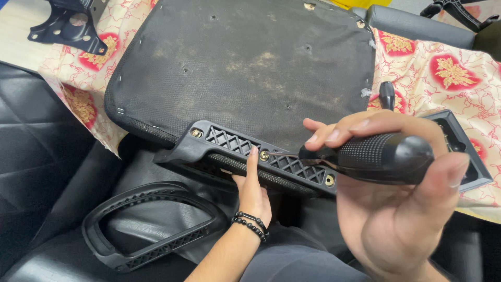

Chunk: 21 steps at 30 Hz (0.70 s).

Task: The person uses a screwdriver to tighten screws into a black plastic handle attached to a chair seat. They methodically secure multiple screws along the handle's length.

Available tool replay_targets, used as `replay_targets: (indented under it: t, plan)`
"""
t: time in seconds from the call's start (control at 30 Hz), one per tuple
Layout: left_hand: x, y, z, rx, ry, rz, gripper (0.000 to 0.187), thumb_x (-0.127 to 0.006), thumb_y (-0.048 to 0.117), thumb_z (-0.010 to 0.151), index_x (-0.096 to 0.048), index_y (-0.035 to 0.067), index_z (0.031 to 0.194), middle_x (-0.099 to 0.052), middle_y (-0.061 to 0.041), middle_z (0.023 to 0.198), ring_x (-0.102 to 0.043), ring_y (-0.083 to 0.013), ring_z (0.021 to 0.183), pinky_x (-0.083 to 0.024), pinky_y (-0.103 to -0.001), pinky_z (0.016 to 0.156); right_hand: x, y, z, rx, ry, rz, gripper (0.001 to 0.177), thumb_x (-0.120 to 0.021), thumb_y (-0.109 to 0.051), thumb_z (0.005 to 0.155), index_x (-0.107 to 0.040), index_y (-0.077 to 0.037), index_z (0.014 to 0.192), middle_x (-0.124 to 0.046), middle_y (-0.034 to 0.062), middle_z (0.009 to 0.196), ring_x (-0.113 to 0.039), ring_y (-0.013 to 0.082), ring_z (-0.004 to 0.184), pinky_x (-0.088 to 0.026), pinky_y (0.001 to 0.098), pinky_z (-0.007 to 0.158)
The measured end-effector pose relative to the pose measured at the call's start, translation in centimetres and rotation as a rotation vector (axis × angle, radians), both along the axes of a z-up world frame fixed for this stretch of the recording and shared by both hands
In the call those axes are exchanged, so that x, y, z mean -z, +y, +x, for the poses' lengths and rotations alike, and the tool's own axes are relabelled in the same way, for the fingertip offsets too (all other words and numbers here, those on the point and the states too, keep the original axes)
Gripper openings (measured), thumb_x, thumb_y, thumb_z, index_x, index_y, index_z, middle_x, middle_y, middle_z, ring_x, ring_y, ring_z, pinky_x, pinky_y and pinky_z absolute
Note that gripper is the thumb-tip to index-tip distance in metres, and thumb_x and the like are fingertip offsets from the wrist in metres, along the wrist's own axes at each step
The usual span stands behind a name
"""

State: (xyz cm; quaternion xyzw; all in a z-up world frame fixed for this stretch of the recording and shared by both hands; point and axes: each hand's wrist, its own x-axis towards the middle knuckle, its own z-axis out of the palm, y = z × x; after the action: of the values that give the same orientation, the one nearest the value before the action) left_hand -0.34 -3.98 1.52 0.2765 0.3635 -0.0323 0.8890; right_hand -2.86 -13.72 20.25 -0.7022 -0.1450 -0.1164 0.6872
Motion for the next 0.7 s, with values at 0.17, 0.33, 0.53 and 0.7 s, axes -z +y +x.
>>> replay_targets:
  t: [0.17,0.33,0.53,0.7]
  plan:
    - [0.6,-0.5,0.1,0.018,0.015,0.105,0.093,-0.074,0.037,0.083,-0.023,0.013,0.157,-0.047,-0.004,0.153,-0.045,-0.0179,0.14,-0.034,-0.036,0.116,1.0,-0.8,-0.1,-0.061,0.012,0.219,0.059,-0.043,-0.062,0.11,-0.042,-0.005,0.126,-0.053,0.0186,0.092,-0.054,0.0263,0.082,-0.049,0.0556,0.1]
    - [0.7,-0.7,0.3,-0.008,0.039,0.103,0.089,-0.073,0.036,0.081,-0.029,0.013,0.155,-0.05,-0.005,0.149,-0.048,-0.0193,0.137,-0.036,-0.037,0.114,1.1,-0.9,-0.1,-0.045,-0.027,0.058,0.063,-0.047,-0.065,0.112,-0.041,-0.003,0.117,-0.051,0.0207,0.091,-0.053,0.0287,0.08,-0.049,0.0561,0.097]
    - [0.8,-0.4,0.3,0.003,0.015,0.061,0.087,-0.073,0.035,0.081,-0.03,0.014,0.154,-0.055,-0.005,0.143,-0.051,-0.0179,0.133,-0.035,-0.035,0.113,0.4,-1.5,0.4,-0.047,0.007,0.141,0.062,-0.041,-0.062,0.114,-0.047,0.0,0.109,-0.052,0.0216,0.091,-0.053,0.0312,0.085,-0.046,0.0555,0.103]
    - [0.9,-0.2,0.3,0.029,0.013,0.051,0.087,-0.072,0.036,0.08,-0.03,0.018,0.154,-0.059,-0.005,0.133,-0.054,-0.018,0.127,-0.038,-0.036,0.111,0.5,-1.9,1.4,-0.065,-0.01,0.264,0.065,-0.037,-0.06,0.116,-0.05,0.002,0.102,-0.052,0.0207,0.086,-0.052,0.0311,0.081,-0.046,0.0533,0.098]
